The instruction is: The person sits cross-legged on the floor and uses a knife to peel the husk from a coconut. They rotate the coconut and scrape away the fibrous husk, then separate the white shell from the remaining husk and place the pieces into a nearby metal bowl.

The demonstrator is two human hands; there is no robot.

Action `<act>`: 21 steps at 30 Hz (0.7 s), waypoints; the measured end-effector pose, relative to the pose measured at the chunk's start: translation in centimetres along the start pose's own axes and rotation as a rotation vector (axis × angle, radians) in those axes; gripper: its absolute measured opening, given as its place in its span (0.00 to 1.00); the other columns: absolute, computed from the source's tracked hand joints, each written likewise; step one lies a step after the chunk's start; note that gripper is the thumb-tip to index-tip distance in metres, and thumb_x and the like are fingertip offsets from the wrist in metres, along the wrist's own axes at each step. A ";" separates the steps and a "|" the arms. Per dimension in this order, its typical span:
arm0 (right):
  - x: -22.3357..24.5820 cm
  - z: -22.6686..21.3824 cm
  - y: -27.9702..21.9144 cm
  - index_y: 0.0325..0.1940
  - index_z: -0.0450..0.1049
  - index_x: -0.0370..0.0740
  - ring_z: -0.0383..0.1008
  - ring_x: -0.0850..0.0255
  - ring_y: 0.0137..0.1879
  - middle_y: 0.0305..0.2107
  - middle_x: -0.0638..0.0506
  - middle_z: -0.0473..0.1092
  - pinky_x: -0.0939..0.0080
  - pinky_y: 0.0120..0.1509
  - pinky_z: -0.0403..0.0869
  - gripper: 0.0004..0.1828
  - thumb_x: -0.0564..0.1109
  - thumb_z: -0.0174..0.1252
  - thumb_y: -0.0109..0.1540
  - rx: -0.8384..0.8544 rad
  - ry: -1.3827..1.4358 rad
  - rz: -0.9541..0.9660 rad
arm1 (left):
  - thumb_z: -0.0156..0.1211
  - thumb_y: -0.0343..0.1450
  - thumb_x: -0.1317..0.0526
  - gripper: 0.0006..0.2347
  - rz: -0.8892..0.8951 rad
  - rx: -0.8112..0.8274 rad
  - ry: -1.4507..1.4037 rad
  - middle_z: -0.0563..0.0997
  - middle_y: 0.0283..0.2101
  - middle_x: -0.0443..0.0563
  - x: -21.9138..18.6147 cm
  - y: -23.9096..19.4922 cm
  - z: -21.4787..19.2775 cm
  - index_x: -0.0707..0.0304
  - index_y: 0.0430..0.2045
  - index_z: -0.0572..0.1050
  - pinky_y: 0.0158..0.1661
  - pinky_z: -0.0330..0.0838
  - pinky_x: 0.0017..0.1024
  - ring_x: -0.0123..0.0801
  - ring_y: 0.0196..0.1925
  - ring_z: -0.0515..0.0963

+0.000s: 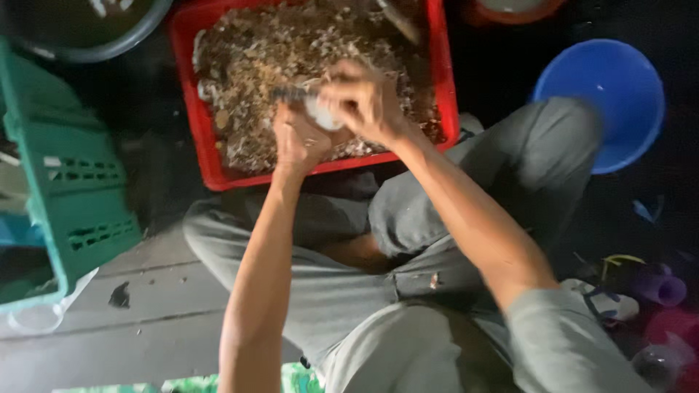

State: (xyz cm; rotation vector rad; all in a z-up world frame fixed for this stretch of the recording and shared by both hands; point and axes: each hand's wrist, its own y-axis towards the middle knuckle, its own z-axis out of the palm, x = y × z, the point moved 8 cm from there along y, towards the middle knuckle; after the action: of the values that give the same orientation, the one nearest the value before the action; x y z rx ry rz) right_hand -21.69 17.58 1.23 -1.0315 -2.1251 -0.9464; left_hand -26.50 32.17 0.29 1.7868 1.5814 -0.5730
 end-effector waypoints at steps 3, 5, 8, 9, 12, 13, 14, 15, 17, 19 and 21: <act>1.6 -1.4 -0.6 0.41 0.82 0.48 0.78 0.62 0.52 0.45 0.56 0.79 0.49 0.64 0.76 0.01 0.44 0.65 0.67 -0.054 0.003 -0.144 | 0.82 0.56 0.42 0.39 0.050 -0.050 0.025 0.75 0.56 0.67 -0.4 0.8 0.0 0.75 0.52 0.72 0.59 0.72 0.47 0.51 0.58 0.75; 1.9 -1.3 -1.3 0.37 0.83 0.47 0.77 0.60 0.53 0.45 0.54 0.78 0.48 0.63 0.77 0.03 0.44 0.67 0.66 -0.120 -0.048 -0.257 | 0.79 0.56 0.41 0.38 -0.066 0.013 -0.045 0.77 0.52 0.67 1.6 0.9 1.6 0.74 0.51 0.73 0.56 0.72 0.46 0.51 0.53 0.77; 0.6 -0.4 -1.9 0.40 0.83 0.46 0.77 0.60 0.47 0.42 0.50 0.76 0.53 0.51 0.80 0.06 0.48 0.67 0.65 -0.155 0.030 -0.090 | 0.76 0.55 0.38 0.40 -0.196 0.048 -0.026 0.78 0.51 0.71 3.9 -0.3 2.9 0.75 0.51 0.72 0.52 0.74 0.44 0.56 0.49 0.77; -1.0 -0.2 -1.5 0.40 0.82 0.48 0.78 0.62 0.46 0.41 0.53 0.76 0.55 0.52 0.82 0.06 0.49 0.65 0.66 -0.099 0.179 0.066 | 0.80 0.52 0.35 0.48 -0.043 -0.079 0.140 0.73 0.54 0.76 2.9 0.2 2.3 0.81 0.53 0.67 0.54 0.72 0.46 0.61 0.53 0.74; -0.5 0.3 -2.1 0.37 0.82 0.46 0.77 0.60 0.51 0.42 0.53 0.77 0.51 0.60 0.79 0.05 0.46 0.64 0.66 -0.137 0.165 -0.033 | 0.81 0.60 0.38 0.45 0.145 -0.148 -0.062 0.73 0.57 0.70 2.7 -0.8 1.9 0.75 0.59 0.65 0.60 0.75 0.42 0.54 0.59 0.77; 0.1 -0.1 -2.9 0.35 0.82 0.44 0.76 0.58 0.53 0.43 0.51 0.77 0.48 0.64 0.77 0.05 0.45 0.65 0.65 -0.187 0.066 -0.159 | 0.79 0.64 0.41 0.39 0.171 -0.117 -0.260 0.75 0.58 0.64 3.0 -0.9 2.7 0.69 0.61 0.66 0.61 0.77 0.39 0.49 0.59 0.80; -0.4 -0.2 -2.8 0.36 0.82 0.45 0.75 0.58 0.56 0.45 0.51 0.78 0.48 0.64 0.78 0.06 0.45 0.64 0.67 -0.236 0.149 -0.128 | 0.79 0.61 0.40 0.44 0.097 -0.110 -0.112 0.71 0.60 0.70 3.9 -0.7 2.8 0.74 0.62 0.63 0.61 0.74 0.41 0.54 0.61 0.76; -0.7 -0.2 -2.9 0.36 0.81 0.45 0.75 0.57 0.59 0.47 0.52 0.78 0.49 0.65 0.79 0.07 0.45 0.63 0.68 -0.286 0.232 -0.096 | 0.78 0.58 0.39 0.49 0.023 -0.102 0.036 0.67 0.62 0.76 4.6 -0.4 3.0 0.79 0.62 0.59 0.61 0.71 0.43 0.60 0.63 0.71; -2.1 0.1 -2.8 0.41 0.81 0.45 0.76 0.57 0.59 0.49 0.51 0.78 0.50 0.64 0.80 0.05 0.46 0.62 0.69 -0.317 0.379 0.019 | 0.77 0.60 0.39 0.52 -0.197 -0.046 -0.336 0.60 0.67 0.85 6.6 0.2 3.7 0.83 0.66 0.54 0.64 0.66 0.48 0.69 0.68 0.65; -3.7 0.8 -3.4 0.48 0.82 0.43 0.78 0.58 0.54 0.48 0.51 0.78 0.50 0.61 0.79 0.09 0.46 0.63 0.66 -0.267 0.492 0.213 | 0.73 0.68 0.42 0.48 -0.496 0.097 -1.393 0.54 0.74 0.90 6.9 -0.1 7.0 0.82 0.71 0.51 0.71 0.63 0.53 0.77 0.74 0.61; -3.0 0.0 -4.5 0.50 0.83 0.41 0.73 0.52 0.60 0.52 0.46 0.76 0.49 0.65 0.75 0.09 0.45 0.64 0.67 -0.345 0.288 0.084 | 0.65 0.72 0.43 0.42 -0.064 -0.114 -0.521 0.59 0.74 0.78 5.0 0.3 3.6 0.76 0.73 0.54 0.73 0.62 0.48 0.64 0.76 0.63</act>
State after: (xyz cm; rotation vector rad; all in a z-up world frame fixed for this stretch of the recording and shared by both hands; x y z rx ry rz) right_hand -23.84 14.38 -2.56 -1.0631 -1.7066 -1.3621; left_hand -24.97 32.93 -5.68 1.3616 1.2799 -0.8773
